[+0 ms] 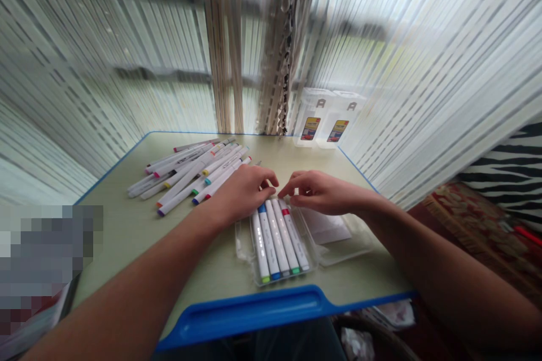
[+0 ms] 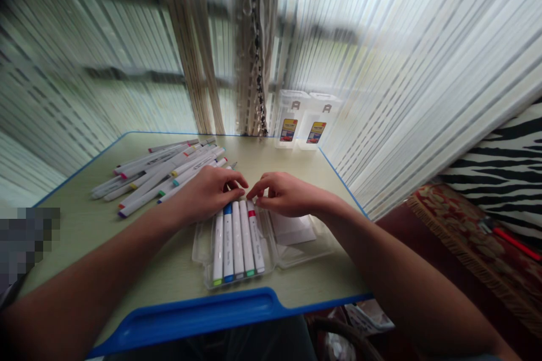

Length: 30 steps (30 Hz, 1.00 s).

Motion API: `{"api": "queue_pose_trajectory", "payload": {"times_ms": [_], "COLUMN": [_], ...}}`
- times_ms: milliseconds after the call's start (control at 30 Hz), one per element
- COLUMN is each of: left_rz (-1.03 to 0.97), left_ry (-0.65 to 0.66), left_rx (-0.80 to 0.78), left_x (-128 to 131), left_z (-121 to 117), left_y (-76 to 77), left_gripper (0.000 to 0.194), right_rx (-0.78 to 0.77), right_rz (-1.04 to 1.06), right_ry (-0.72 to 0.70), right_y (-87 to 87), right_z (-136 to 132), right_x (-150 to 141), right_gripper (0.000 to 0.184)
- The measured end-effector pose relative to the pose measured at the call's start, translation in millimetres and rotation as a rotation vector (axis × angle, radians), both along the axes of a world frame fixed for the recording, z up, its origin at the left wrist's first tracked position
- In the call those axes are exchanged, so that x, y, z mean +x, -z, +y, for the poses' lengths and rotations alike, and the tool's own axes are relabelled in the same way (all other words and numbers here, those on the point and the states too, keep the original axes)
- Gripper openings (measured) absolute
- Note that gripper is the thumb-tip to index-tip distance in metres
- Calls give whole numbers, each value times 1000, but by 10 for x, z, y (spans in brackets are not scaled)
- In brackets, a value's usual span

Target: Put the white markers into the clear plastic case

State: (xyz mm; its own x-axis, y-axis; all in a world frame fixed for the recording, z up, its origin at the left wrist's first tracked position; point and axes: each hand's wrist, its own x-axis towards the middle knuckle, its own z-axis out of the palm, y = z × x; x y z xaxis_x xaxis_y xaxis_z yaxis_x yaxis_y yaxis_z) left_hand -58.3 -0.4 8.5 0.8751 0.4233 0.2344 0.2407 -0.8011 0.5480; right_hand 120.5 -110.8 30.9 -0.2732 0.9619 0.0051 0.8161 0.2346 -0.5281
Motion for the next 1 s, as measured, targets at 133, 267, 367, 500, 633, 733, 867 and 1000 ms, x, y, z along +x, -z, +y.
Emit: {"api": "queue_pose_trajectory", "payload": {"times_ms": [133, 267, 367, 500, 633, 733, 867, 1000], "left_rz": [2, -3, 0, -3, -4, -3, -5, -6], "left_ry": [2, 1, -3, -7, -8, -9, -12, -22], "left_rx": [-10, -14, -26, -43, -44, -43, -41, -43], "left_x": [3, 1, -2, -5, -4, -1, 2, -1], "left_z": [-2, 4, 8, 7, 4, 4, 5, -1], "left_y": [-4, -3, 3, 11, 7, 6, 11, 10], "left_gripper": [18, 19, 19, 19, 19, 19, 19, 21], "right_rx": [-8, -68, -111, -124, -126, -128, -135, -138], "right_rz": [4, 21, 61, 75, 75, 90, 97, 90], "right_ry": [5, 49, 65, 66, 72, 71, 80, 97], "right_y": [-7, -9, 6, 23, 28, 32, 34, 31], "right_z": [-5, -15, -18, -11, -3, -1, 0, -3], "right_x": [-11, -21, -6, 16, 19, 18, 18, 17], "right_gripper": [25, 29, 42, 48, 46, 47, 47, 48]}}
